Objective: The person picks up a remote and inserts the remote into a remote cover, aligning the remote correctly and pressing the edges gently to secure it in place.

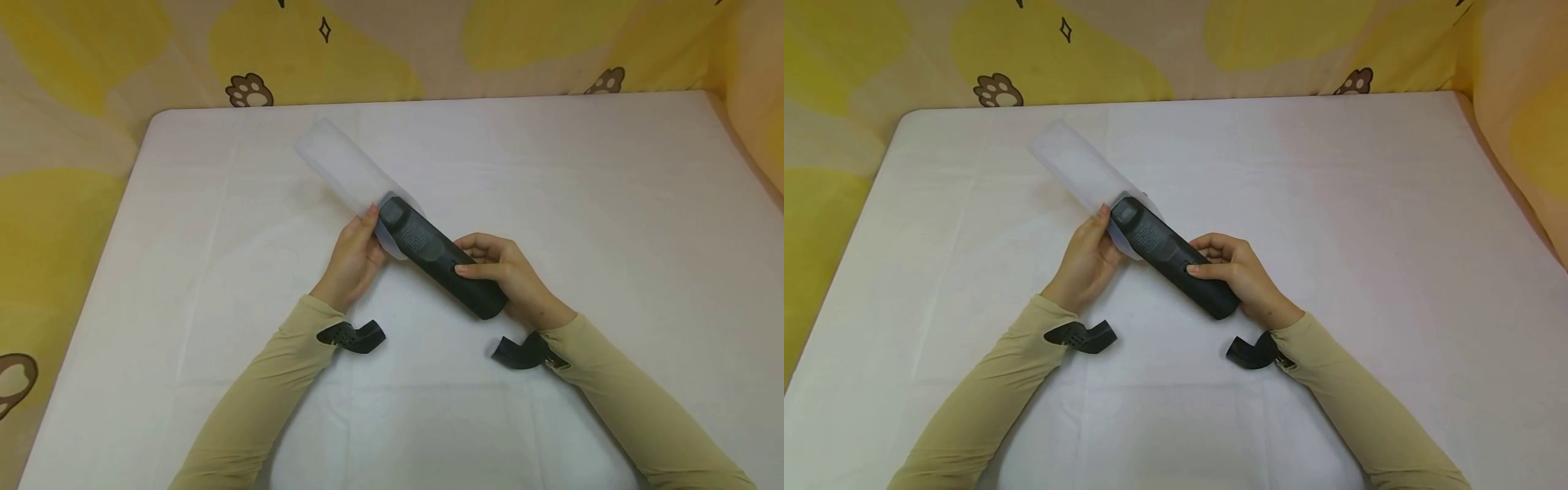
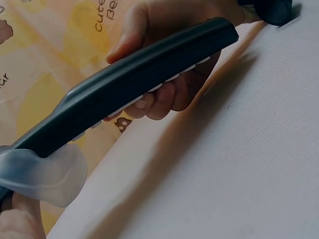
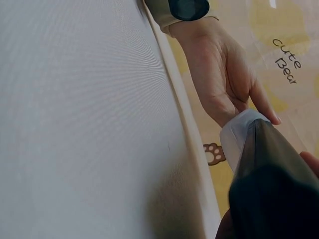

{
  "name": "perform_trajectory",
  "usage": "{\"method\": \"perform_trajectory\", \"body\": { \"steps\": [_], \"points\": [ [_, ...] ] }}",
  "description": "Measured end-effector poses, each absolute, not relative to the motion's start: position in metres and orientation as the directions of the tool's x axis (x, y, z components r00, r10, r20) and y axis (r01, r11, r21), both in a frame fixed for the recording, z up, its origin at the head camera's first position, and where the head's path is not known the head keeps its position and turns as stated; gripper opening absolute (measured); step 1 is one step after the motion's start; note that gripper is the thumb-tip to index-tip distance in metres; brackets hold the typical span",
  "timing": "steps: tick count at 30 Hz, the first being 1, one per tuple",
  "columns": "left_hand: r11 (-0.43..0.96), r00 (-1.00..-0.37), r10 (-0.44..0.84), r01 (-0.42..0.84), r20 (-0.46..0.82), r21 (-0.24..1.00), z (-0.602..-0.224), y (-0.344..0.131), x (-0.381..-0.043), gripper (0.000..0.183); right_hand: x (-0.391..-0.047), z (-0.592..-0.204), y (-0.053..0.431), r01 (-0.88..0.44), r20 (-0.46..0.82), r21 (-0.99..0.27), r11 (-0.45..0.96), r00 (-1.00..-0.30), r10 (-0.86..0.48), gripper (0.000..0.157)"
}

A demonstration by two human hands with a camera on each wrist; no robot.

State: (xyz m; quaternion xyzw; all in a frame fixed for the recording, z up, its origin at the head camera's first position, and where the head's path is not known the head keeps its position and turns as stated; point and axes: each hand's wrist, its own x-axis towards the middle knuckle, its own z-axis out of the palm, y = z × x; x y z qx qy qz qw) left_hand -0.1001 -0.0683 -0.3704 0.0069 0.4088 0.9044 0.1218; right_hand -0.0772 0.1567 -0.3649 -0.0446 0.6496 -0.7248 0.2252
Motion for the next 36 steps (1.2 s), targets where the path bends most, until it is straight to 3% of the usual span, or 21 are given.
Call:
{"method": "perform_trajectory", "body": {
  "steps": [7,15,32,36],
  "points": [
    [-0.633,-0.968,0.236,-0.219,-0.083,0.743,-0.3705,-0.0674,-0.0997,0.033,-0.0773,-0.3653,0.1563,0.273,-0.233,-0.961,-0.053,-0.895,-0.381,0.025],
    [-0.629,-0.968,0.24,-0.216,-0.079,0.747,-0.3722,-0.0664,-0.0995,0.047,-0.0766,-0.3654,0.1558,0.282,-0.241,-0.958,-0.057,-0.895,-0.376,0.026],
    [-0.617,-0.964,0.248,-0.233,-0.095,0.752,-0.3698,-0.0644,-0.0985,0.036,-0.0765,-0.3662,0.1548,0.282,-0.232,-0.956,-0.082,-0.898,-0.373,0.026],
    [-0.629,-0.965,0.25,-0.224,-0.08,0.744,-0.3711,-0.064,-0.0977,0.043,-0.0759,-0.366,0.1546,0.294,-0.241,-0.951,-0.093,-0.896,-0.373,0.026]
  ]
}}
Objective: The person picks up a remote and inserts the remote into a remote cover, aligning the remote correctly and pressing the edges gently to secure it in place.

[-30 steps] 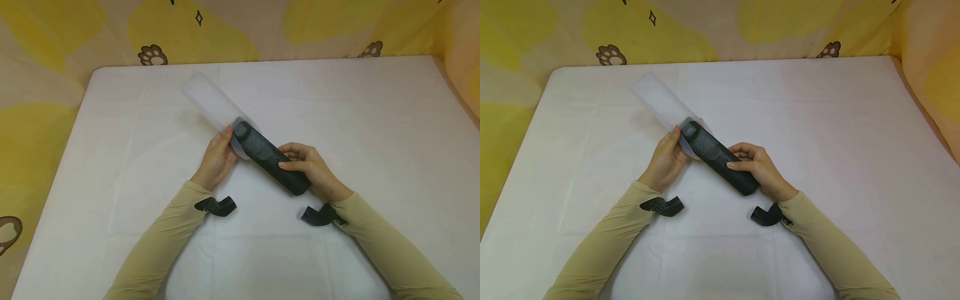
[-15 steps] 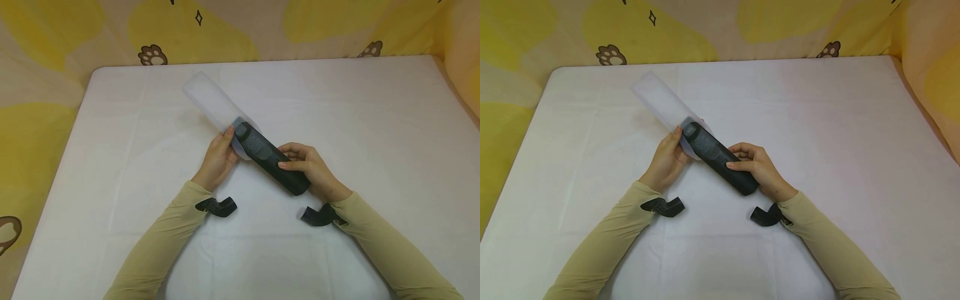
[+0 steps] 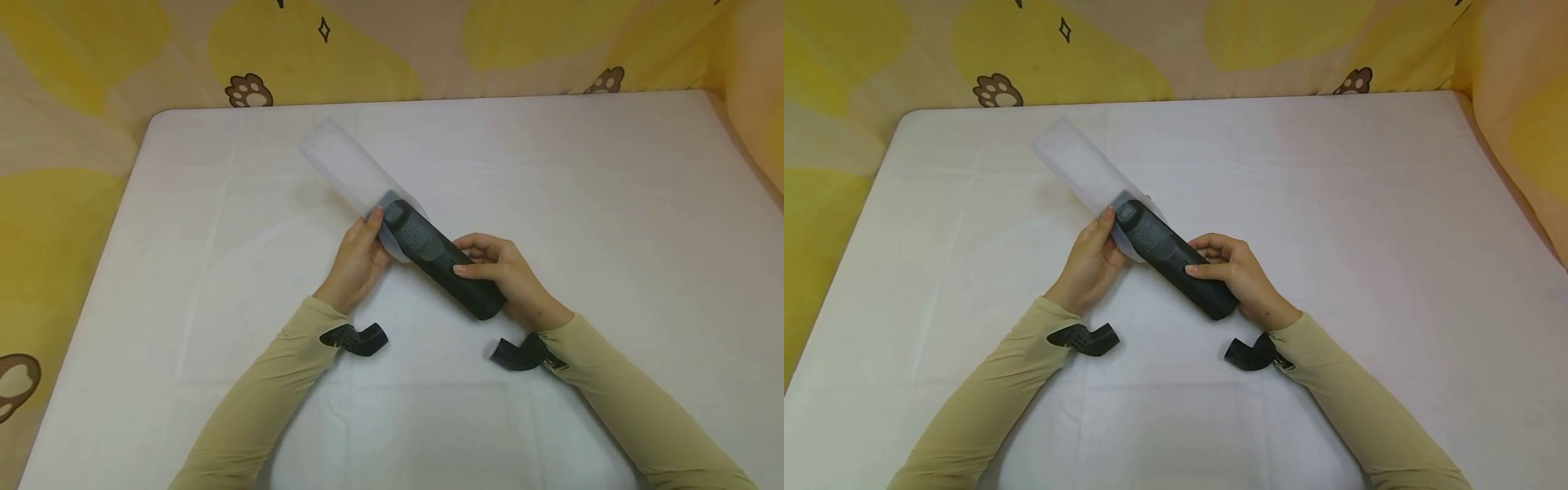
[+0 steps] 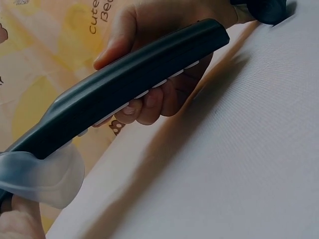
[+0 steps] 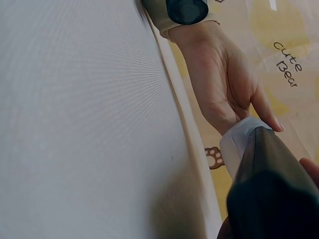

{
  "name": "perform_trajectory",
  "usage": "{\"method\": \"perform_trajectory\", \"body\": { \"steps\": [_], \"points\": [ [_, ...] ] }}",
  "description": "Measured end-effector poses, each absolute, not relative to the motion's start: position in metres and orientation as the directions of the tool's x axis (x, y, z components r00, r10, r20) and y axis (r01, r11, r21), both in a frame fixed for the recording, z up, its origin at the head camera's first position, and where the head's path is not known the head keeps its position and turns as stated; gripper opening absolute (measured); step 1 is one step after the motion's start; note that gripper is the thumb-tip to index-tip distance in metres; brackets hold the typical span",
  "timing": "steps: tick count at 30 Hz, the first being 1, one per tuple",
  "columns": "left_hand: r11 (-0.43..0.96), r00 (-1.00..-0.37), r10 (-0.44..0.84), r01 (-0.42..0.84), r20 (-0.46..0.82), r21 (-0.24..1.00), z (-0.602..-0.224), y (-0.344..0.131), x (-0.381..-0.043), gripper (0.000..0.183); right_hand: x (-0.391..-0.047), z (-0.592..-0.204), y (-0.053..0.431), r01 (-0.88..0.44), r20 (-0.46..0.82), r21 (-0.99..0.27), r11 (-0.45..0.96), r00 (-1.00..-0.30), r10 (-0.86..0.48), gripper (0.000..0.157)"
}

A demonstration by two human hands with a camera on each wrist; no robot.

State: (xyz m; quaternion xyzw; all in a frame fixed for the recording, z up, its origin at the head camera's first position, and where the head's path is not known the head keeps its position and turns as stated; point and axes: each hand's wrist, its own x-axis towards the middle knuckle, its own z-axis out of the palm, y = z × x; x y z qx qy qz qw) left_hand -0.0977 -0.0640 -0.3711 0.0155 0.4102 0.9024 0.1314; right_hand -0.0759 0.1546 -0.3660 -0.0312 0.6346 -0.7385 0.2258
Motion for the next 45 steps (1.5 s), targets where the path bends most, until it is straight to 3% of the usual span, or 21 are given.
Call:
{"method": "perform_trajectory", "body": {
  "steps": [6,15,27,45],
  "points": [
    [-0.62,-0.964,0.25,-0.233,-0.093,0.749,-0.3706,-0.0629,-0.0978,0.039,-0.0754,-0.3658,0.1543,0.314,-0.256,-0.943,-0.106,-0.893,-0.37,0.026],
    [-0.636,-0.965,0.245,-0.234,-0.095,0.736,-0.3712,-0.0622,-0.0974,0.062,-0.0758,-0.3657,0.1536,0.297,-0.242,-0.95,-0.1,-0.897,-0.369,0.026],
    [-0.602,-0.959,0.264,-0.247,-0.102,0.759,-0.3696,-0.0604,-0.0963,0.043,-0.0749,-0.3654,0.1533,0.302,-0.244,-0.947,-0.107,-0.897,-0.367,0.025],
    [-0.606,-0.952,0.281,-0.272,-0.118,0.747,-0.3704,-0.0557,-0.0954,0.043,-0.074,-0.366,0.1527,0.309,-0.246,-0.943,-0.124,-0.898,-0.365,0.026]
  ]
}}
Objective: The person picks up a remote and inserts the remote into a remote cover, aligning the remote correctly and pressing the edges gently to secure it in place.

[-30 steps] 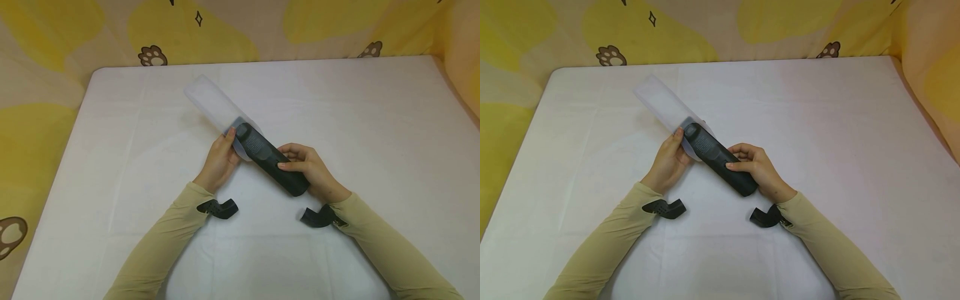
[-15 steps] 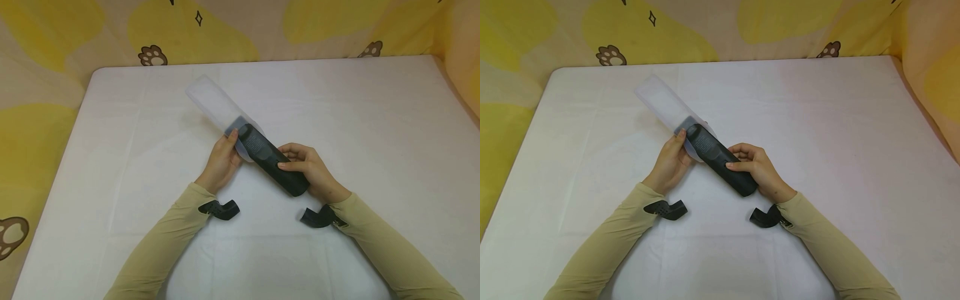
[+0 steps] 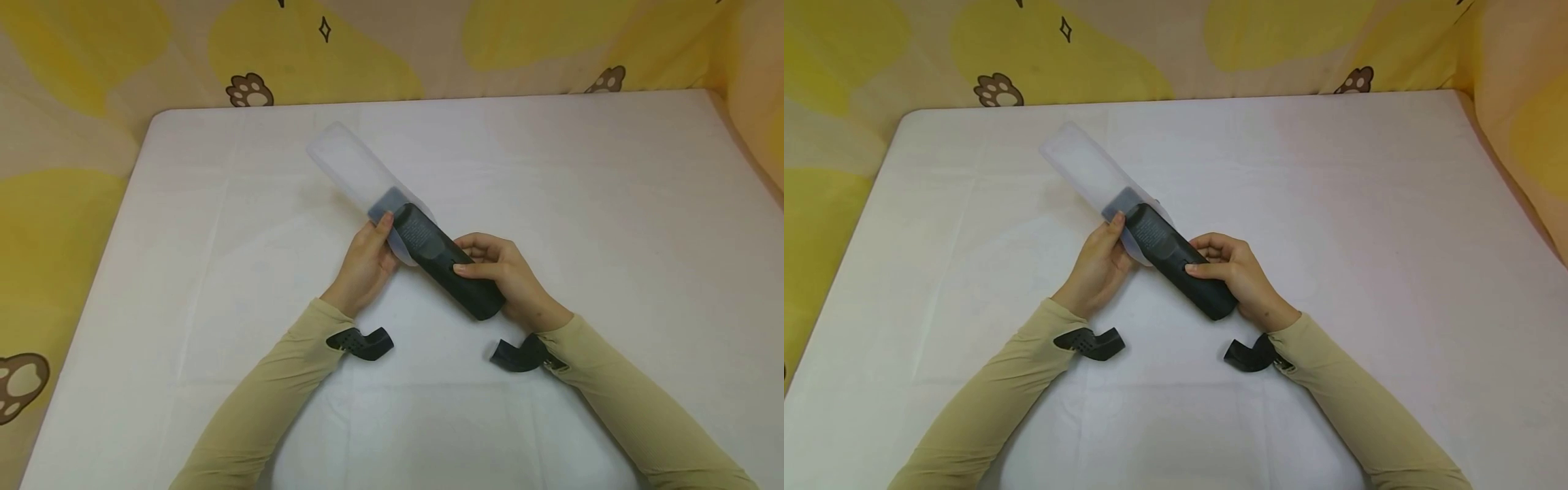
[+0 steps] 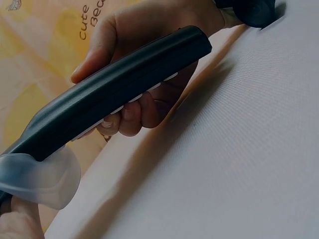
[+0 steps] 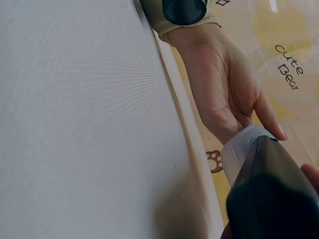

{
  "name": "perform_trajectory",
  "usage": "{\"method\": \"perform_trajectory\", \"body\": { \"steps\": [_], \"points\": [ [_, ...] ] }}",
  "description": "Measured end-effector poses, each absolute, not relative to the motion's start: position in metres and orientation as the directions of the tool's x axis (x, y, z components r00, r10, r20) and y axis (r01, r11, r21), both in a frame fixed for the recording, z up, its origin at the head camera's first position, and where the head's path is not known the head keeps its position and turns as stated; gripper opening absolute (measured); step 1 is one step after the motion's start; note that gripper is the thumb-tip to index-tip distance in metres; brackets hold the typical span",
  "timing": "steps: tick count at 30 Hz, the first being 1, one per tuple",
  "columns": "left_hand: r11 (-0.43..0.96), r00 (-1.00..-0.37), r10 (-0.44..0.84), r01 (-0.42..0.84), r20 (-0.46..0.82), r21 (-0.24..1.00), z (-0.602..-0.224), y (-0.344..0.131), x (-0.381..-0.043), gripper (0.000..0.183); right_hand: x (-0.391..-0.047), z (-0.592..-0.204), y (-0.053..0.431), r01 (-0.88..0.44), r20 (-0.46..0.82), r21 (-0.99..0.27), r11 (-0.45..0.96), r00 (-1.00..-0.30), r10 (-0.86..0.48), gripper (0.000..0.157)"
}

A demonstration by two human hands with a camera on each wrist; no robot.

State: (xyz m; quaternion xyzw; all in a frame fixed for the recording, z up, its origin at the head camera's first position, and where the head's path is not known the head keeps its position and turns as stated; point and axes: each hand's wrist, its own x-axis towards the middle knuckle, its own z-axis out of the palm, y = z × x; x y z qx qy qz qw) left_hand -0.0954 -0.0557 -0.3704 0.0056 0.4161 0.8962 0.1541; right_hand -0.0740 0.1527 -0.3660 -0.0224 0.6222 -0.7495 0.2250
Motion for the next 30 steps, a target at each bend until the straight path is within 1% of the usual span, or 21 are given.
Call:
{"method": "perform_trajectory", "body": {
  "steps": [8,20,30],
  "points": [
    [-0.607,-0.95,0.288,-0.278,-0.12,0.745,-0.3683,-0.0552,-0.0938,0.044,-0.0739,-0.3662,0.1508,0.304,-0.236,-0.941,-0.149,-0.905,-0.355,0.025],
    [-0.584,-0.948,0.294,-0.28,-0.122,0.762,-0.3699,-0.0538,-0.0937,0.043,-0.0733,-0.3675,0.1487,0.291,-0.227,-0.946,-0.145,-0.911,-0.345,0.024],
    [-0.548,-0.946,0.313,-0.252,-0.084,0.797,-0.3714,-0.0539,-0.0938,0.041,-0.073,-0.3681,0.1478,0.276,-0.216,-0.95,-0.143,-0.917,-0.334,0.025]
  ]
}}
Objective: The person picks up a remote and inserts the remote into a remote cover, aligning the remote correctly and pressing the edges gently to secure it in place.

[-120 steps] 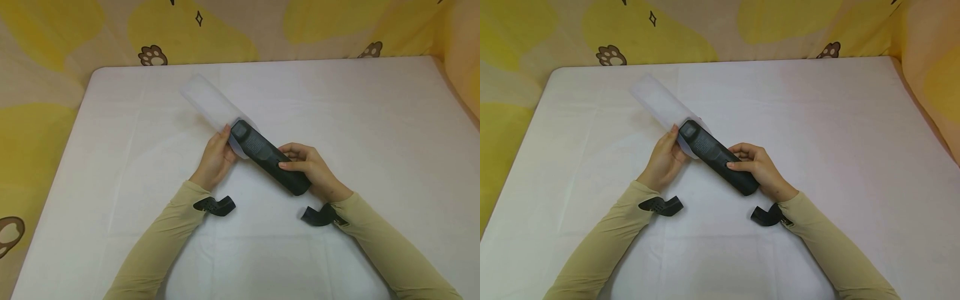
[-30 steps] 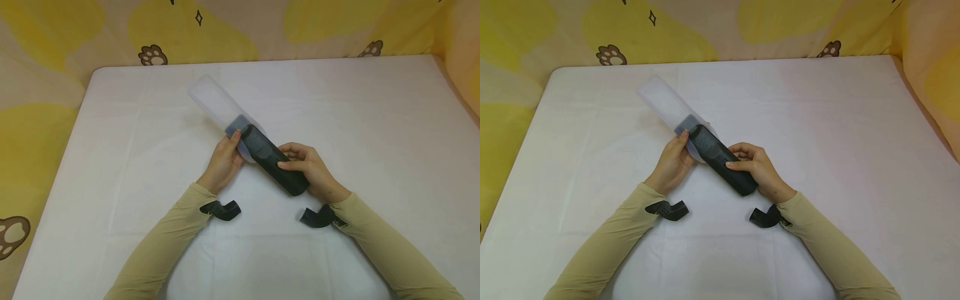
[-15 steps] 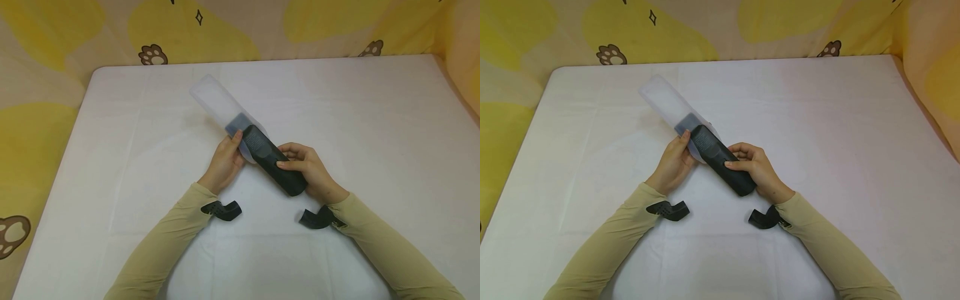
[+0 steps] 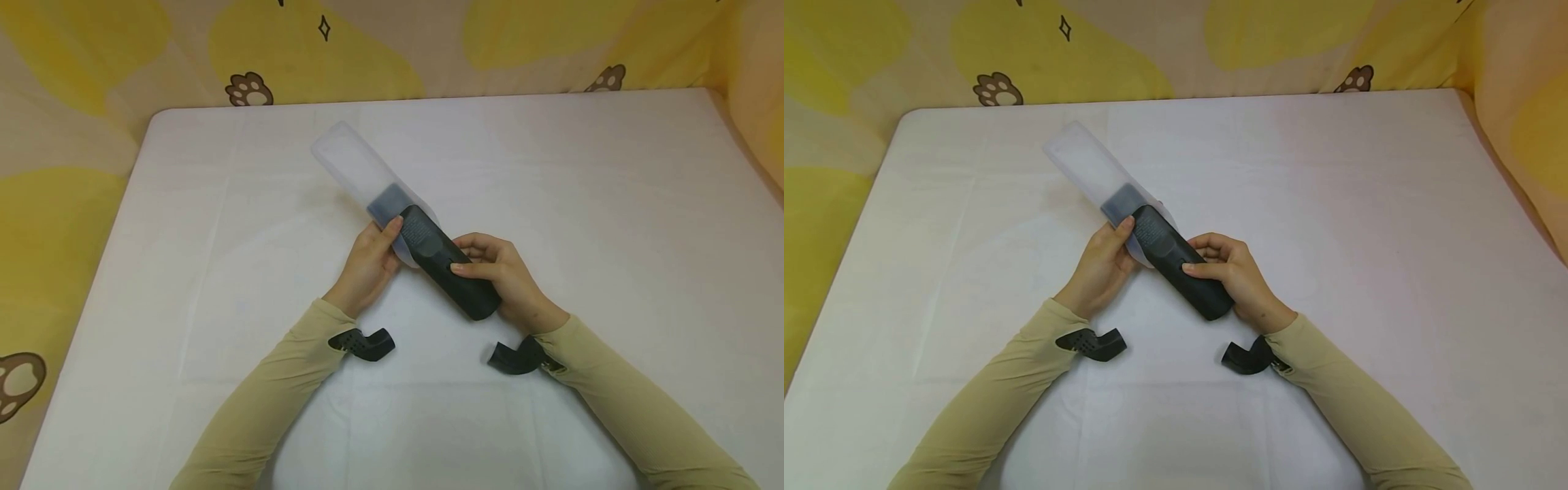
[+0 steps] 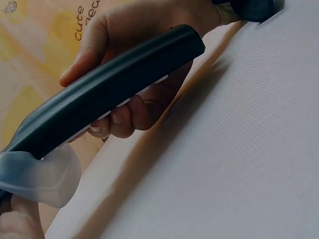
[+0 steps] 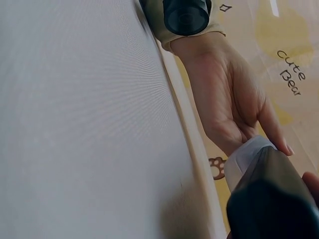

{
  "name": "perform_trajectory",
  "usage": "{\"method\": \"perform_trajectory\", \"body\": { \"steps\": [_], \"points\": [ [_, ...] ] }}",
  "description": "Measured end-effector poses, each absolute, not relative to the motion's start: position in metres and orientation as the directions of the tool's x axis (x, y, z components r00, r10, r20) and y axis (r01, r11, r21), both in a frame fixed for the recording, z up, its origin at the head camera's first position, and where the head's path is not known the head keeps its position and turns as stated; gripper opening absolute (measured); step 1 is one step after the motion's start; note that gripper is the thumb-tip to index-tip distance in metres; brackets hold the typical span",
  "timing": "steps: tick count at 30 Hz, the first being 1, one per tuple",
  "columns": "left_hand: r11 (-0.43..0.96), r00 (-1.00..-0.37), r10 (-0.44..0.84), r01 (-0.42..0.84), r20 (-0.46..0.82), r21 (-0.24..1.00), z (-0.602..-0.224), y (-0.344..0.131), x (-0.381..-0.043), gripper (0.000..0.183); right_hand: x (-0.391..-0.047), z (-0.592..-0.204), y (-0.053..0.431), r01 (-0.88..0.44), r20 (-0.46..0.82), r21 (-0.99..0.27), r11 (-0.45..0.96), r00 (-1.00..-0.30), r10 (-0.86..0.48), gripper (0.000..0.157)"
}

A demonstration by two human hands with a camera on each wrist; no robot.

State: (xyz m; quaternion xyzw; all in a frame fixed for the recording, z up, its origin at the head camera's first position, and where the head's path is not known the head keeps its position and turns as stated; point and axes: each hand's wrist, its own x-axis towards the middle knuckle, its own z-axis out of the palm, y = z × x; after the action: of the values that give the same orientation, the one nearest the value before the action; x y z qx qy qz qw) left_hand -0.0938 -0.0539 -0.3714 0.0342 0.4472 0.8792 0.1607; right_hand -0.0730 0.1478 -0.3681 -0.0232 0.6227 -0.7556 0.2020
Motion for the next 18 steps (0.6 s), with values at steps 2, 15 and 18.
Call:
{"method": "perform_trajectory", "body": {
  "steps": [2,15,18],
  "points": [
    [-0.548,-0.946,0.315,-0.247,-0.076,0.799,-0.3716,-0.0541,-0.0939,0.04,-0.0731,-0.3683,0.1475,0.272,-0.213,-0.951,-0.143,-0.918,-0.334,0.025],
    [-0.539,-0.945,0.316,-0.252,-0.085,0.804,-0.372,-0.0531,-0.0939,0.034,-0.0718,-0.368,0.1473,0.27,-0.215,-0.952,-0.141,-0.924,-0.318,0.024],
    [-0.534,-0.944,0.318,-0.254,-0.086,0.806,-0.3722,-0.0526,-0.0936,0.035,-0.0718,-0.3682,0.1474,0.261,-0.206,-0.955,-0.144,-0.927,-0.313,0.025]
  ]
}}
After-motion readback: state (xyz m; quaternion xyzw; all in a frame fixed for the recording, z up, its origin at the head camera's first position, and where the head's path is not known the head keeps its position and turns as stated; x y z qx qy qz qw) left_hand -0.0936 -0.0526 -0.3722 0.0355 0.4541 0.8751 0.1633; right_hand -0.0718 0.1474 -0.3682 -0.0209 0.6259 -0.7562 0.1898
